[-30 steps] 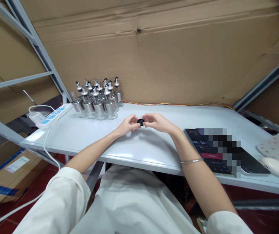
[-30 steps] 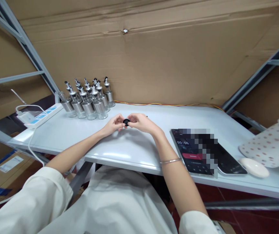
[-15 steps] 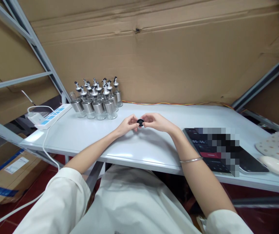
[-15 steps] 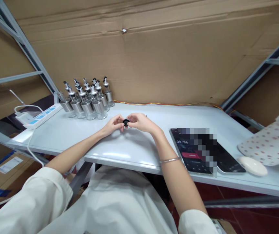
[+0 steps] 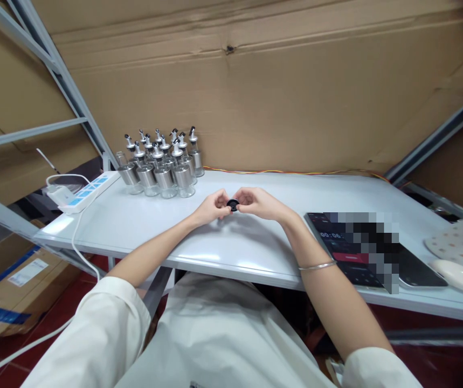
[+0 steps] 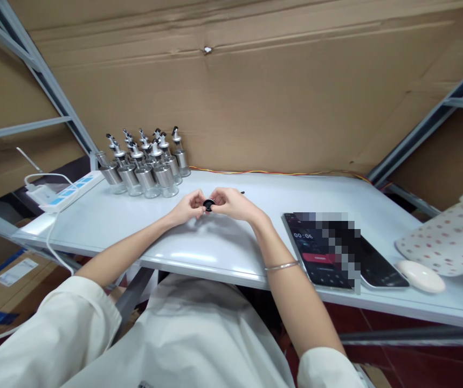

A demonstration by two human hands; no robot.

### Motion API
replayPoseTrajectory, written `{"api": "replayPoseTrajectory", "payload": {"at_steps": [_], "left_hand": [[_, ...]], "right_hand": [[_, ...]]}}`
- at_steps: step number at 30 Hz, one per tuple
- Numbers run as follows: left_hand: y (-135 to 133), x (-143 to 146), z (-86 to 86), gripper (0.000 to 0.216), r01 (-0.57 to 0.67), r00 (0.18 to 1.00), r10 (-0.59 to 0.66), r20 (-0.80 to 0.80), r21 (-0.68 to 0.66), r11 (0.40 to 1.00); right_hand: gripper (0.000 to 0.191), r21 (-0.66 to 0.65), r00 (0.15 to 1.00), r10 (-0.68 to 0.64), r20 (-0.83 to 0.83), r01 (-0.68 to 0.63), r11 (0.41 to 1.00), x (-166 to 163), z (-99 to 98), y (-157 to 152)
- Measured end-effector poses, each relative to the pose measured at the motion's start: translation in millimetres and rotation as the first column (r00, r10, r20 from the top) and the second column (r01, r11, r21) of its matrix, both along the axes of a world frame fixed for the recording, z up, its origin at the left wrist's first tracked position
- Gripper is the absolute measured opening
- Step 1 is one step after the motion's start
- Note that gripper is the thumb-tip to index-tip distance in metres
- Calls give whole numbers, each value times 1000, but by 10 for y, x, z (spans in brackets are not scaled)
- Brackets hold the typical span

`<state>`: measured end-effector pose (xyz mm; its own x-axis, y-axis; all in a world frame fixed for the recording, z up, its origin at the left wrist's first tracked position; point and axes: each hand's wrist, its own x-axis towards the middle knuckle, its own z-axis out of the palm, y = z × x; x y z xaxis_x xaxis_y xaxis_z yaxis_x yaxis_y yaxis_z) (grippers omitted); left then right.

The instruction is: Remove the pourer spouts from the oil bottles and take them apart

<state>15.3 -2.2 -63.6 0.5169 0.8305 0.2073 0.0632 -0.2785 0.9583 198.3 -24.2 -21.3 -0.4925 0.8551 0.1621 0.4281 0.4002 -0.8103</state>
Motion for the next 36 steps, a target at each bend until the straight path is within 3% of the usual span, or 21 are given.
{"api": "replayPoseTrajectory", "payload": {"at_steps": [6,14,26,36], "left_hand": [[0,-1,0,22,-53,998,55,-38,58,997],[14,5,-2,27,-68,998,68,7,27,997],[34,-10,-33,34,31,990,-31,134,5,1000],[2,-7,5,46,41,990,-41,133,6,999]], "right_hand": [[21,19,999,-9,-31,10,1000,-7,-8,2],[21,-113,991,24,-131,-39,993,-3,-21,21],[20,-133,989,-4,-145,-16,991,19,9,18],[25,-167,981,2,-192,-34,985,50,-11,49]]}}
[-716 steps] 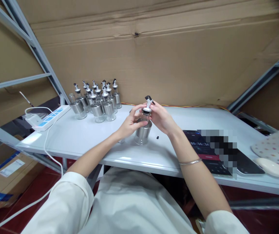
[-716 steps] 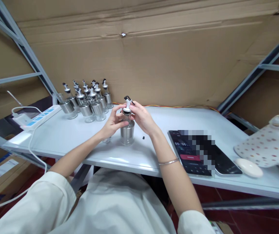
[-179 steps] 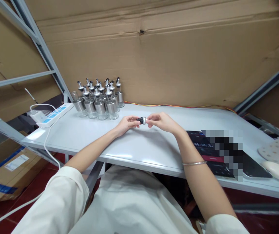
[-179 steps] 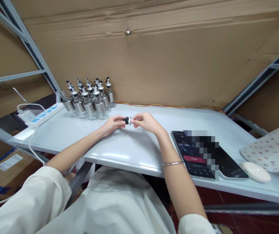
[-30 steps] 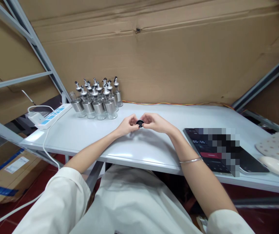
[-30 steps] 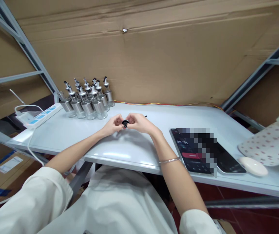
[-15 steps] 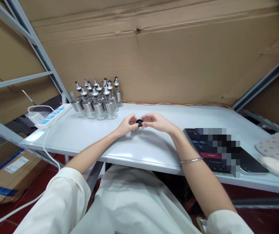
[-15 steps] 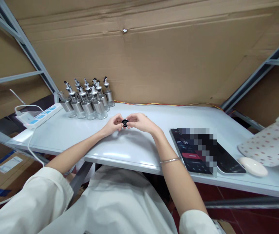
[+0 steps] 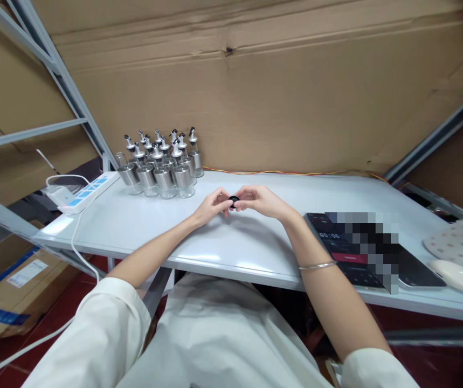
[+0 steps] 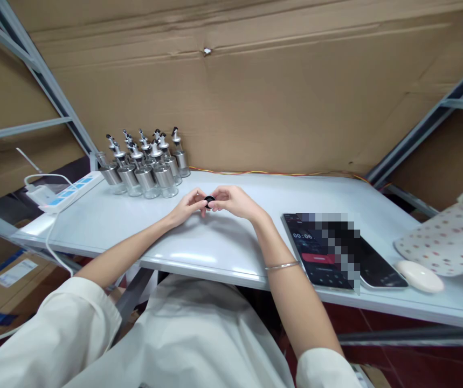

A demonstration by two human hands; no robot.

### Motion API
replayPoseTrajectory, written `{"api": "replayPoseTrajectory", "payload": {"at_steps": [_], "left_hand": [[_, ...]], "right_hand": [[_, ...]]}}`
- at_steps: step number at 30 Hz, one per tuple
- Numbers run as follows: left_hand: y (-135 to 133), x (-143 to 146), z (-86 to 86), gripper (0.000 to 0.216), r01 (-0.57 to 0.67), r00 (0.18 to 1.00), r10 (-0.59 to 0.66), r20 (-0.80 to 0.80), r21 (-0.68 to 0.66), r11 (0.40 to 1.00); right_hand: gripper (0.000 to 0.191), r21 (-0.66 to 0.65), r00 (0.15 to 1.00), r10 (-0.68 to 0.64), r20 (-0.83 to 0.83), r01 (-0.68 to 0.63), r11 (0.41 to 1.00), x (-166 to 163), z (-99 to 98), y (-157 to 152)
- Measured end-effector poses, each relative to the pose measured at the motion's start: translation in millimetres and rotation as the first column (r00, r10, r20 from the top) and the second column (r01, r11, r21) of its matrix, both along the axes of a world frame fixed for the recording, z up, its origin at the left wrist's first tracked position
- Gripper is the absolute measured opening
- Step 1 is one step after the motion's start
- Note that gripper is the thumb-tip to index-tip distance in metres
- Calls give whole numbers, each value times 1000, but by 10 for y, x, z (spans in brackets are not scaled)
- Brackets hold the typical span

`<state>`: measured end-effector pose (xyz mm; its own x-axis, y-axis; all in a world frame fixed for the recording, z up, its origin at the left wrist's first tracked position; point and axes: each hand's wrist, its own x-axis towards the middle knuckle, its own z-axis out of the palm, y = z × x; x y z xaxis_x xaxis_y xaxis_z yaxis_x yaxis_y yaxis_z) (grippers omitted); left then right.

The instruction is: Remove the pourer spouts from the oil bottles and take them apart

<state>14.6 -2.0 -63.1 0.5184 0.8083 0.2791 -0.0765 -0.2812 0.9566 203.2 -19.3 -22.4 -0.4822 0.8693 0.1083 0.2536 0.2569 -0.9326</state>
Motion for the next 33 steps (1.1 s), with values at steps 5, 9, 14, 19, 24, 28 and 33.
{"api": "replayPoseTrajectory", "payload": {"at_steps": [5,9,14,19,24,28,33], "left_hand": [[-6,-12,22,48,45,999,-46,-18,-28,999],[-10,-13,12,46,56,998,-57,-22,-39,998],[-14,-10,7,44,29,999,-31,-37,-40,999],[-9,-11,5,44,24,999,-26,-45,-44,999],[0,-11,-10,43,21,998,-23,-55,-38,999],[2,-4,-17,42,13,998,-14,-54,-5,1000],[10,5,-37,42,-129,989,136,-51,126,984]], "right_hand": [[24,1,1000,-16,-2,16,1000,5,28,-14],[23,32,1000,2,7,-2,999,27,5,5],[23,39,1000,14,25,-15,999,52,-26,37],[24,26,999,24,29,-25,999,56,-32,41],[21,19,998,-1,56,0,1000,40,-58,38],[18,27,998,-28,64,26,999,31,-65,41],[23,103,992,-109,62,102,989,34,-48,42]]}}
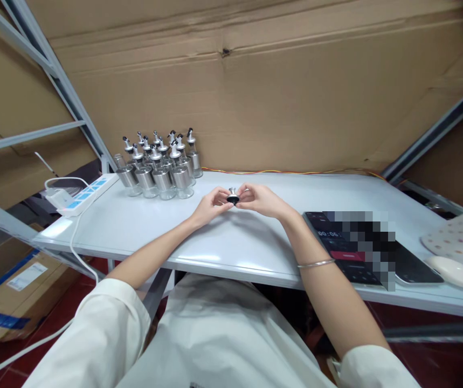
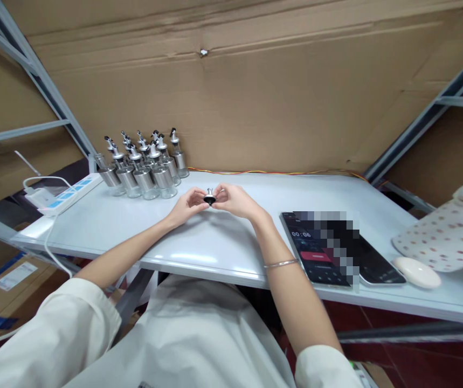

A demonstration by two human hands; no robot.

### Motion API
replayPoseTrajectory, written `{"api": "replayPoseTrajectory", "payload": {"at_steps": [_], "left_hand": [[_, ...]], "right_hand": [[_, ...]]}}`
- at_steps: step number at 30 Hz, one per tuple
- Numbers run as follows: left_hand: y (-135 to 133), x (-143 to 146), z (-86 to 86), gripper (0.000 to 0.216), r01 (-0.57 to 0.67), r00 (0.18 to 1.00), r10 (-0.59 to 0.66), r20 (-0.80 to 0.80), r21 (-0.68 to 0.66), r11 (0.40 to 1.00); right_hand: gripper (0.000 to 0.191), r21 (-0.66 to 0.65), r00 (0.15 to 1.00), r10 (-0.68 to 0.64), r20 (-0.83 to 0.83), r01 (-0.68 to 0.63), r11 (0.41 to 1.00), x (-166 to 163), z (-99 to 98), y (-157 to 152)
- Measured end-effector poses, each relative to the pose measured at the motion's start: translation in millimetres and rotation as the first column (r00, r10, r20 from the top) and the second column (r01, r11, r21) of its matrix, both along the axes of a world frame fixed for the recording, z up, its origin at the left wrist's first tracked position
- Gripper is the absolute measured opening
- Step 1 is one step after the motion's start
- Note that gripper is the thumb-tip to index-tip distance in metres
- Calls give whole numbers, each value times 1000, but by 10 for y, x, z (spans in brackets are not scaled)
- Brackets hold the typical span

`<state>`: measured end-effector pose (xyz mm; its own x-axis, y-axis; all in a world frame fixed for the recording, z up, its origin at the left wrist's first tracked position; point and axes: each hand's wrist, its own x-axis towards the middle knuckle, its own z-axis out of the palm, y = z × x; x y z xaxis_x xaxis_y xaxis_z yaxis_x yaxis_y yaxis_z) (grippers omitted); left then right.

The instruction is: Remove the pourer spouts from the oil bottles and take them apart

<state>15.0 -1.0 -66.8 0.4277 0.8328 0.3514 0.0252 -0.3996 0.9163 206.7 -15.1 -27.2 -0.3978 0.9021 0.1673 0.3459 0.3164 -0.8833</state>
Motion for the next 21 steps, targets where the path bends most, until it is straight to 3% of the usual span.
{"api": "replayPoseTrajectory", "payload": {"at_steps": [8,21], "left_hand": [[41,-1,-40,41,-71,995,81,-63,148,986],[27,-5,-22,33,-58,991,78,-108,172,983]], "right_hand": [[19,81,984,-79,159,67,994,-30,42,-32],[5,157,966,-99,238,62,986,10,4,22]]}}
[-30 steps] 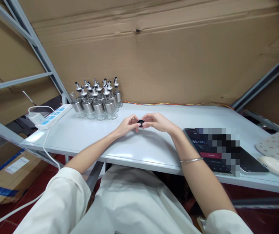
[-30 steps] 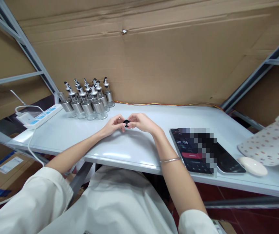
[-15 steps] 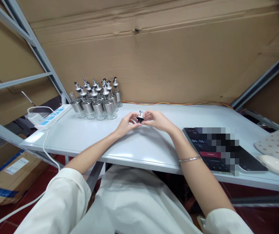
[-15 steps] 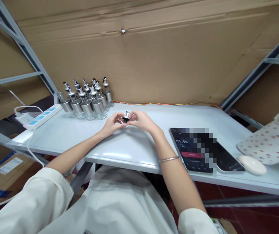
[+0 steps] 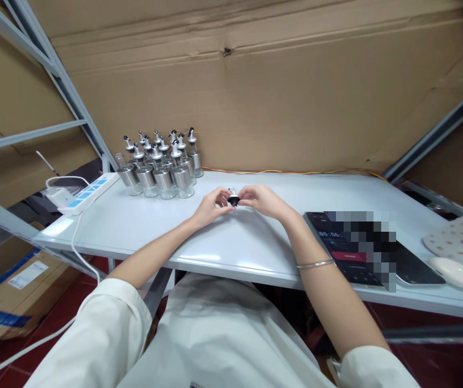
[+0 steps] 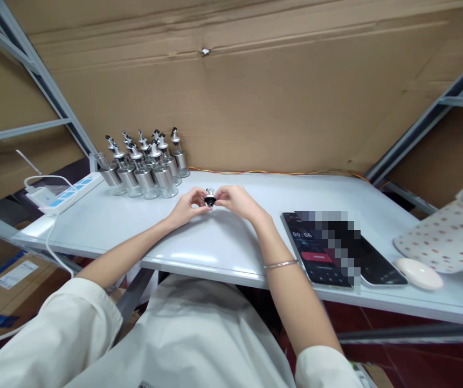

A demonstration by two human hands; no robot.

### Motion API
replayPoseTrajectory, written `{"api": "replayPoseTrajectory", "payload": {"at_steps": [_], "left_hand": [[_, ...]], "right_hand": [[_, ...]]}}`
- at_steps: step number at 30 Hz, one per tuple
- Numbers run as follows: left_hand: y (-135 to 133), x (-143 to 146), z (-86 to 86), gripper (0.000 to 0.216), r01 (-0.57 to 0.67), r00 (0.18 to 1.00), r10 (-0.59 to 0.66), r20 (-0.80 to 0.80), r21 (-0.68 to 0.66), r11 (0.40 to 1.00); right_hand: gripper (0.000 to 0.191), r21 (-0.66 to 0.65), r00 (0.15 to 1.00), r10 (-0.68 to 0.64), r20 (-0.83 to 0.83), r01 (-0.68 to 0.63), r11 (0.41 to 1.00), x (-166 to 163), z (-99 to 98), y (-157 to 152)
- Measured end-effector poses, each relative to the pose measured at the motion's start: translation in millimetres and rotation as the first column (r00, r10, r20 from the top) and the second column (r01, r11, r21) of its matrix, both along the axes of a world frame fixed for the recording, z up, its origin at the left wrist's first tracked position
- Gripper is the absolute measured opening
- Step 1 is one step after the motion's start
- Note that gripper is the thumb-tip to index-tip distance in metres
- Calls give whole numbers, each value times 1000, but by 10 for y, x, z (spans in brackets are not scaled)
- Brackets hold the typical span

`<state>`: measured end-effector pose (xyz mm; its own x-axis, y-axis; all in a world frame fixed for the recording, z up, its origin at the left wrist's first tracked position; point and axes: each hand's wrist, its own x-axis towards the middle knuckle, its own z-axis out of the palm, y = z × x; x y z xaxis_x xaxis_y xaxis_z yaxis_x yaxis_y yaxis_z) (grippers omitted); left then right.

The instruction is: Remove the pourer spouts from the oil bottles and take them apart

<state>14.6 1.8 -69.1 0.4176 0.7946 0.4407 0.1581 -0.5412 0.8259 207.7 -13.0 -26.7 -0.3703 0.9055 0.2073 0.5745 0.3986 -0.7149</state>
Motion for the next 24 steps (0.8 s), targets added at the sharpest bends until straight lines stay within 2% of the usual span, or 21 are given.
{"api": "replayPoseTrajectory", "payload": {"at_steps": [4,8,11,14,17,24], "left_hand": [[0,2,8,18,-54,996,60,-68,85,995],[8,-2,6,13,-21,994,34,-105,125,992],[24,-13,-9,9,-19,987,40,-155,137,990],[43,-31,-30,22,-21,969,60,-241,161,987],[51,-44,-51,40,59,942,0,-337,165,985],[39,-36,-62,33,125,898,-40,-438,165,978]], "right_hand": [[11,10,998,-64,8,64,998,5,11,0],[9,-37,1000,-12,-16,11,999,11,36,-9],[13,-34,998,-62,20,62,997,32,26,10],[15,42,983,-139,122,134,990,59,3,30],[14,71,973,-138,186,127,989,73,-12,30],[21,43,946,-119,303,111,993,76,-82,58]]}}
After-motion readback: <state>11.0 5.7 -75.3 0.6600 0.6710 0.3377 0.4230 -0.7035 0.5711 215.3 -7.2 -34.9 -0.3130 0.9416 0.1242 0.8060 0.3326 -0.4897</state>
